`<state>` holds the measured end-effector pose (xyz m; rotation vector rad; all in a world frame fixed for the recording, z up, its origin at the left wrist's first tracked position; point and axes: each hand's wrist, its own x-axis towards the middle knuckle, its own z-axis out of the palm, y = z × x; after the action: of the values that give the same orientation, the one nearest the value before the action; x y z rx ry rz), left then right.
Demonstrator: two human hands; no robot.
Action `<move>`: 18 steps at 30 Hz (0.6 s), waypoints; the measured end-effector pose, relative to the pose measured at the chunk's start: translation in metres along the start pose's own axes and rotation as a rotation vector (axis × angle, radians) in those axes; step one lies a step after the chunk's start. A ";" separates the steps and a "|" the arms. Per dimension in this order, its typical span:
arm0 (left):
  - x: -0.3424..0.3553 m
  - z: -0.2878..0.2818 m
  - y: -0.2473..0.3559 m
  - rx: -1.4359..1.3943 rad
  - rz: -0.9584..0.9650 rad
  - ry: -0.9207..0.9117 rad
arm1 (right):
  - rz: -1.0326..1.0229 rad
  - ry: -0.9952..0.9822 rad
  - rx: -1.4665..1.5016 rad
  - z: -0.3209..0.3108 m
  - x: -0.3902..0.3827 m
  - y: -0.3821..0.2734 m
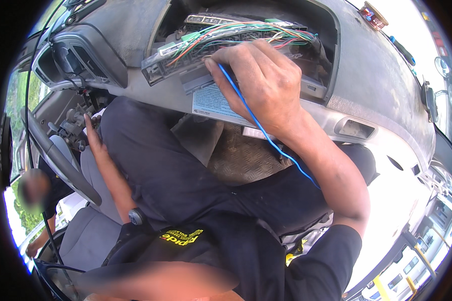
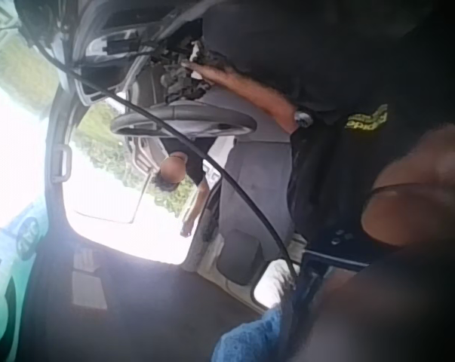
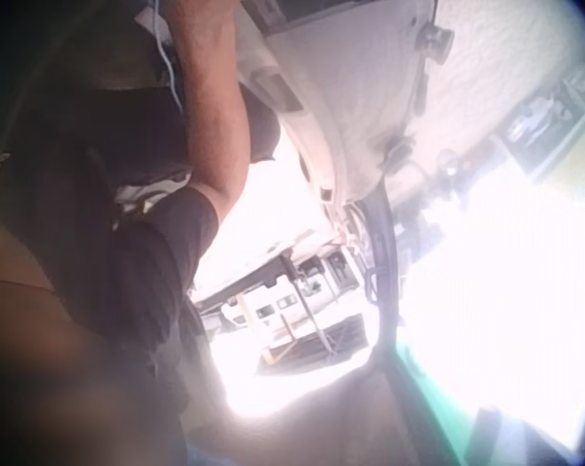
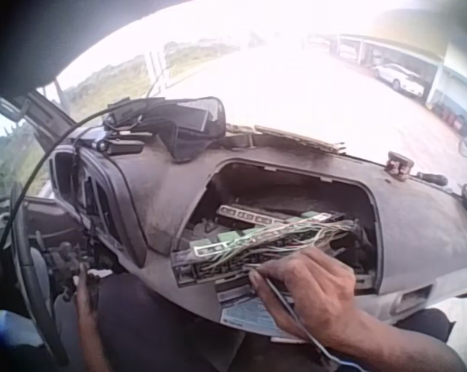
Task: The person works on the vehicle's dashboard wiring, manipulating a blue wire and other multicolored wires within the exposed fuse/relay compartment. They repeatedly probe and adjust connections near the steering column and dashboard cavity.
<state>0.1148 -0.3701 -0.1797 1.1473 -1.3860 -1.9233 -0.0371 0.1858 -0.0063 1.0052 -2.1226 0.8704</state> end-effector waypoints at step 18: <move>-0.025 0.021 0.004 0.050 0.013 0.062 | 0.050 -0.071 -0.010 -0.002 0.008 -0.011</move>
<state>0.1100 -0.3413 -0.1646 1.2082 -1.4125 -1.8379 -0.0316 0.1786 0.0039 0.9950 -2.2176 0.8585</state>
